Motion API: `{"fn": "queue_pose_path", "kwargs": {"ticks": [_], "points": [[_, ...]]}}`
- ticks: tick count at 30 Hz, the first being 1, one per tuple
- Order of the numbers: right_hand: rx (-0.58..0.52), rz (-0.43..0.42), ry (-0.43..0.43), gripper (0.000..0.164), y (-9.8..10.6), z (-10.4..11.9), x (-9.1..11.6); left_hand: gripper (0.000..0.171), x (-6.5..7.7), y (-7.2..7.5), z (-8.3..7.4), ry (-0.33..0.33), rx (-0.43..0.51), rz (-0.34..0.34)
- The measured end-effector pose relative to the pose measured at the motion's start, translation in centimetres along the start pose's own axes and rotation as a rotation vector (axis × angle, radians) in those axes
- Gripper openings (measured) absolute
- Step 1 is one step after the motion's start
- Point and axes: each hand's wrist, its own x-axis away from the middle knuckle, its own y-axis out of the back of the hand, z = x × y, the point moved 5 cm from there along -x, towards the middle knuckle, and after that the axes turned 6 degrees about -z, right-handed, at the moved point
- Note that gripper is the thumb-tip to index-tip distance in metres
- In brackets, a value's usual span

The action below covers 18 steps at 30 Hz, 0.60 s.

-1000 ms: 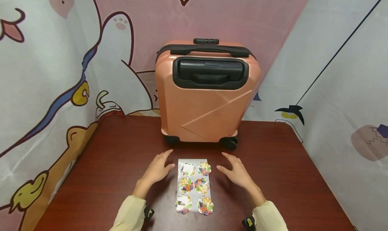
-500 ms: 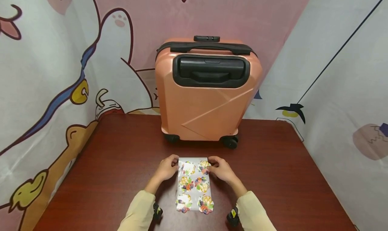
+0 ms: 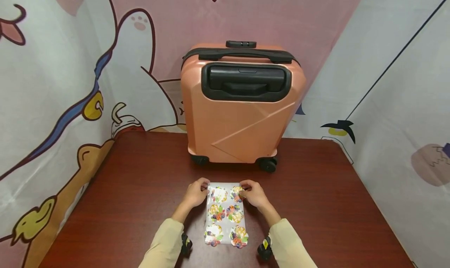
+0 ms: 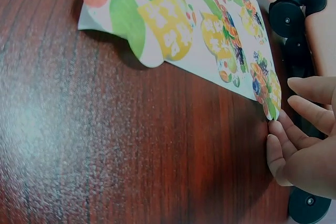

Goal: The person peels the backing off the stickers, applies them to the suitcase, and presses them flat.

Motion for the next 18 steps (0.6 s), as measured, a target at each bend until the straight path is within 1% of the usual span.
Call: {"fn": "queue_pose_path", "kwargs": {"ticks": [5,9,14,18], "points": [[-0.065,-0.007,-0.033,0.025,-0.01,-0.08,-0.08,0.024,-0.17,0.02,0.12,0.011,0.018,-0.025],[-0.11,-0.03,-0.028,0.024,0.23,0.28,-0.02,0.022,-0.39,0.09,0.12,0.01,0.039,-0.057],[-0.125,-0.061,-0.011,0.026,0.54,0.56,-0.05,0.022,-0.66,0.24,-0.22,-0.003,0.057,-0.096],[-0.126,-0.091,0.001,0.024,0.88,0.81,-0.15,0.023,-0.77,0.37,-0.61,-0.001,0.083,-0.103]]}}
